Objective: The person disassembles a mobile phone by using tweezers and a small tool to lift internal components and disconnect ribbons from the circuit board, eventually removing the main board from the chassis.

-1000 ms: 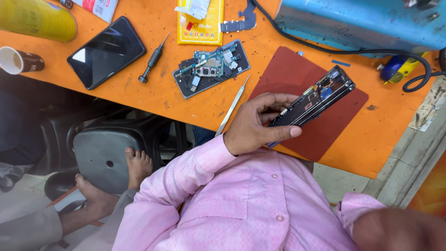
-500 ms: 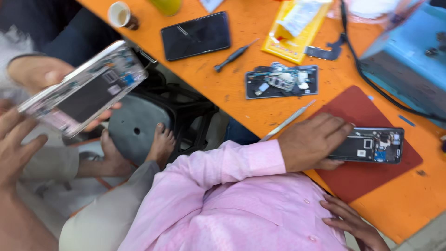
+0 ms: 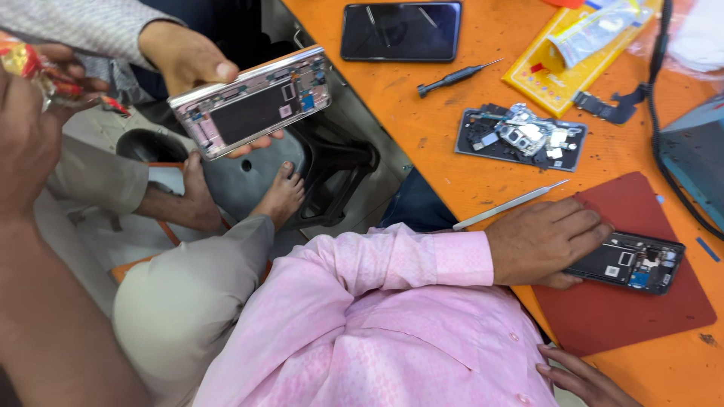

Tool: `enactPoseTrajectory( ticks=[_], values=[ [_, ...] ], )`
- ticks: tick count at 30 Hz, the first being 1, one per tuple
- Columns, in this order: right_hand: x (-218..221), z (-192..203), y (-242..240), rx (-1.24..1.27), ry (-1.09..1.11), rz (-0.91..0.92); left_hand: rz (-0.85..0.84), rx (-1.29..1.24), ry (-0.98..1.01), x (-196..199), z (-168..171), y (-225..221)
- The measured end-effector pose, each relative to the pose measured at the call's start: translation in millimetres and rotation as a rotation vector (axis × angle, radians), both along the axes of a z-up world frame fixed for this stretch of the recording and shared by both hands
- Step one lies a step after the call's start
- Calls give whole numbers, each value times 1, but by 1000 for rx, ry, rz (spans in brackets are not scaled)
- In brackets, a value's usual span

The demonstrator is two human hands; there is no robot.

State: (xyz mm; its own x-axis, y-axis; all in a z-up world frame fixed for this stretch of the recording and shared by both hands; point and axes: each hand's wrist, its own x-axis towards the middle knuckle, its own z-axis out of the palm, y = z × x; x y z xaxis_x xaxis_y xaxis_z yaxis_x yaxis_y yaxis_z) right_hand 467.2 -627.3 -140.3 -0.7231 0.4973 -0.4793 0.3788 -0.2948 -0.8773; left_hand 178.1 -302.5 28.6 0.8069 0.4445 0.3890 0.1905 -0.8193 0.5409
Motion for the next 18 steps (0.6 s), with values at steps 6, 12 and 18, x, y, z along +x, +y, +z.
enactPoseTrajectory(
  ticks=[6, 12, 18],
  values=[
    [43, 42, 6, 131, 387, -220, -8, -60, 43, -1, 4, 1],
    [12, 51, 6, -7, 55, -121, 236, -32, -111, -60, 46, 18],
    [17, 73, 35, 493, 349, -91, 747, 343, 245, -177, 107, 52]
  ],
)
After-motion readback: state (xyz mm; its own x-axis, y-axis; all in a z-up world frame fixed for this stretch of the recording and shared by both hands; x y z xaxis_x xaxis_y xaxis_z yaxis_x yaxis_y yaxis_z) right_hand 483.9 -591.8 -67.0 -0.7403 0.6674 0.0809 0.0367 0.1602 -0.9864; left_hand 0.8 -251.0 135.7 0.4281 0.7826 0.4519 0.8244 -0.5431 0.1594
